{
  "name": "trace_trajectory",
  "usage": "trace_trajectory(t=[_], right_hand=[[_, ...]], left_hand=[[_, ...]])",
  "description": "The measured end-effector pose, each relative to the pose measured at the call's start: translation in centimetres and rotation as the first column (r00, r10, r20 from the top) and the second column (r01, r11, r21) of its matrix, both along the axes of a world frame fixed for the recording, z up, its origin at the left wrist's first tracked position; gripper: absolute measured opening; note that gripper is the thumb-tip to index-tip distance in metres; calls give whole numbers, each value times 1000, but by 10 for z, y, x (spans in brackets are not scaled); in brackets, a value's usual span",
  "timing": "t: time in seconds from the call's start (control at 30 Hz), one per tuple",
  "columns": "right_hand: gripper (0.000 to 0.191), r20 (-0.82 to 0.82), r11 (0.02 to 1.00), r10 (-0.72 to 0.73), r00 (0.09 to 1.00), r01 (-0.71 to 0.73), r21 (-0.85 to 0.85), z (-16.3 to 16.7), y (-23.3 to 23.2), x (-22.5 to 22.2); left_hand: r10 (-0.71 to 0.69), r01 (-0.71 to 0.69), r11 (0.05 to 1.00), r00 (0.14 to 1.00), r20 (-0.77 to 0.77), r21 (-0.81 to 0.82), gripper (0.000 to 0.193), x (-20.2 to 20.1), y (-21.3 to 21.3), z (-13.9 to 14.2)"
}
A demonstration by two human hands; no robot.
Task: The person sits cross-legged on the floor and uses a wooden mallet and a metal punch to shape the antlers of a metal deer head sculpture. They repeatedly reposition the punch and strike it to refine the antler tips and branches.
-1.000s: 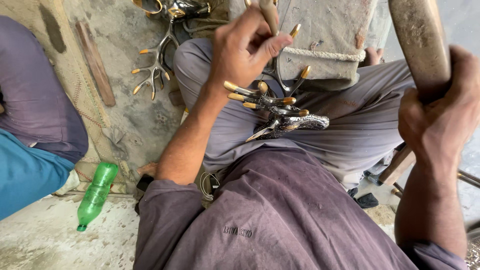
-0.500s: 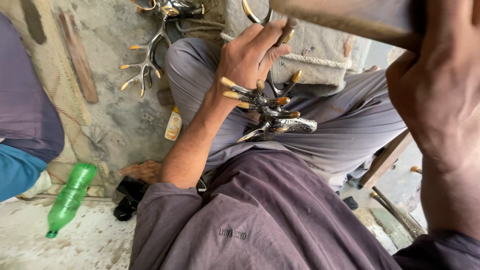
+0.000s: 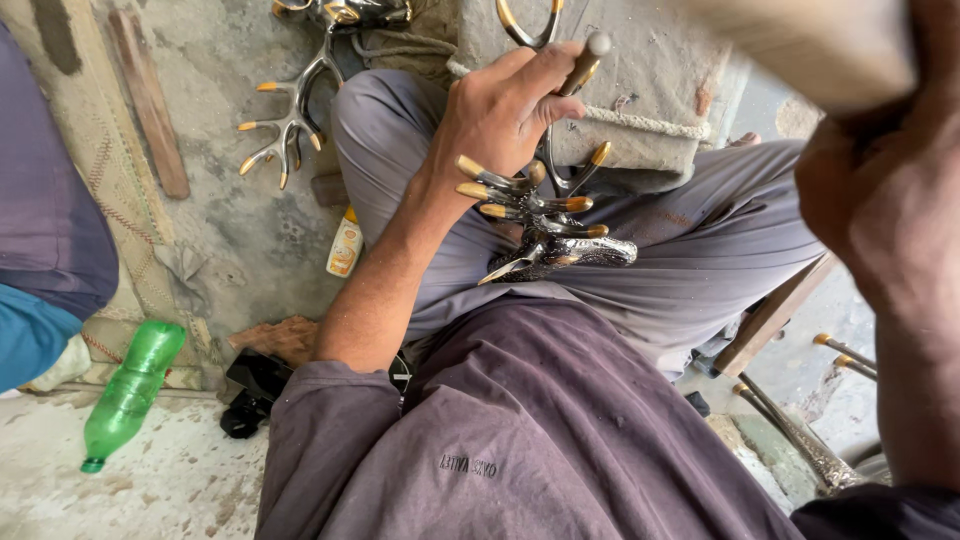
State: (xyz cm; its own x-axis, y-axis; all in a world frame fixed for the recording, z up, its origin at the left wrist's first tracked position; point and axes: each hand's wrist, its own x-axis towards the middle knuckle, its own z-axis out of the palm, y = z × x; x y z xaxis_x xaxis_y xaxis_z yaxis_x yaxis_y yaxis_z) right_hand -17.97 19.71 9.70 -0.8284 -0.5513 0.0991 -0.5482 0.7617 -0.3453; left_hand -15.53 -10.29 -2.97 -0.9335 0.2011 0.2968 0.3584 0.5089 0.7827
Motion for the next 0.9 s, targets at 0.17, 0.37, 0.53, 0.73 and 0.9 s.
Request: trace_trajectory(t=[0.17, 0.37, 0.53, 0.73, 0.9], right_hand=[[48, -44, 998, 53, 998, -51, 30, -4, 8, 3], [48, -15, 963, -106, 994, 106, 248, -1, -1, 4], [46, -9, 986, -7, 1000, 9, 164, 35, -30, 1], [60, 29, 1000, 19, 999, -19, 20, 46, -48, -2], [57, -29, 998, 16, 999, -14, 63, 20, -23, -7]], left_hand=[[36, -36, 999, 999, -31, 0, 43, 2, -4, -3], [120, -116, 990, 992, -44, 86, 33, 16, -4, -3], [144, -148, 975, 989, 33, 165, 27, 18, -1, -2], [95, -90, 980, 995, -23, 177, 36, 13, -7, -8], [56, -53, 996, 998, -40, 71, 36, 9, -8, -12]])
